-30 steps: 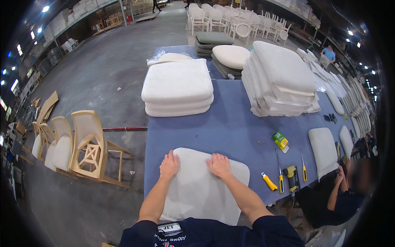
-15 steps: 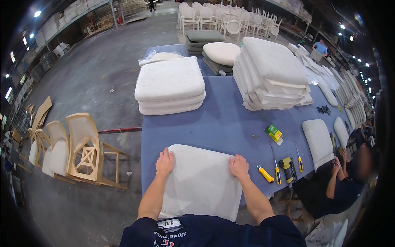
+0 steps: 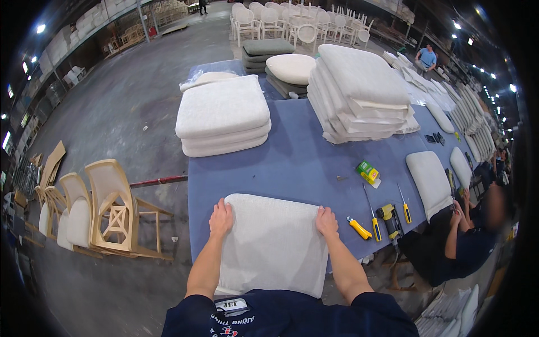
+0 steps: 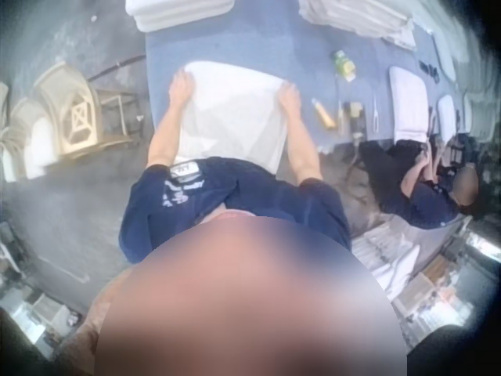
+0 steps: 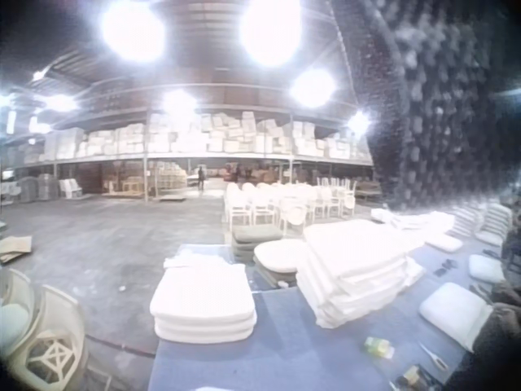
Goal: The person staples white fabric onto a cushion using a yellow staple gun, then trims excess fabric with a yellow utility knife. The person folds the edges and stacks the finished cushion with others on the table.
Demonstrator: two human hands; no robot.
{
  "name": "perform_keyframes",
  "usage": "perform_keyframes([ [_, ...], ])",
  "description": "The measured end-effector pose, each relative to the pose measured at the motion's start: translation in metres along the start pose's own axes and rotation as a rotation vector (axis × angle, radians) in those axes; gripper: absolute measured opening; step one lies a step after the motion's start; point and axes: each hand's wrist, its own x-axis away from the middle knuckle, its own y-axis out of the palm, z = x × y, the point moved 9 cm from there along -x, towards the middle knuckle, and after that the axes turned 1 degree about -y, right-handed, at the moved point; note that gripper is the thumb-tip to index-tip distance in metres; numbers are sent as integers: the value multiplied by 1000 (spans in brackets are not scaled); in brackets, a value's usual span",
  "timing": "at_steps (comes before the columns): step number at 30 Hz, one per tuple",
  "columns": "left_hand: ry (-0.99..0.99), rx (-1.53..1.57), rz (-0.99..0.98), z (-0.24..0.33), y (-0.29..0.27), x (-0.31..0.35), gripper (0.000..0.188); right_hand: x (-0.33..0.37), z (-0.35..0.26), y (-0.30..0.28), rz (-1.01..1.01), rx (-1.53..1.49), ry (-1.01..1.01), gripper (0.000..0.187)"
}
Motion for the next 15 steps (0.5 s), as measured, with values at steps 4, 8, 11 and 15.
perform_keyframes([
  [4,-2,12,-3,-2,3,-2,59,-9,8,0,10,-52,-6,61],
  [8,-12,22,-22,-1,4,-2,59,-11,12,-1,7,-82,8,62],
  [11,-17,34,-26,-1,4,-2,59,-21,20,3,21,-94,-21,63],
  [15,-8,52,-9,-7,4,-3,58,-24,26,5,44,-164,18,68],
])
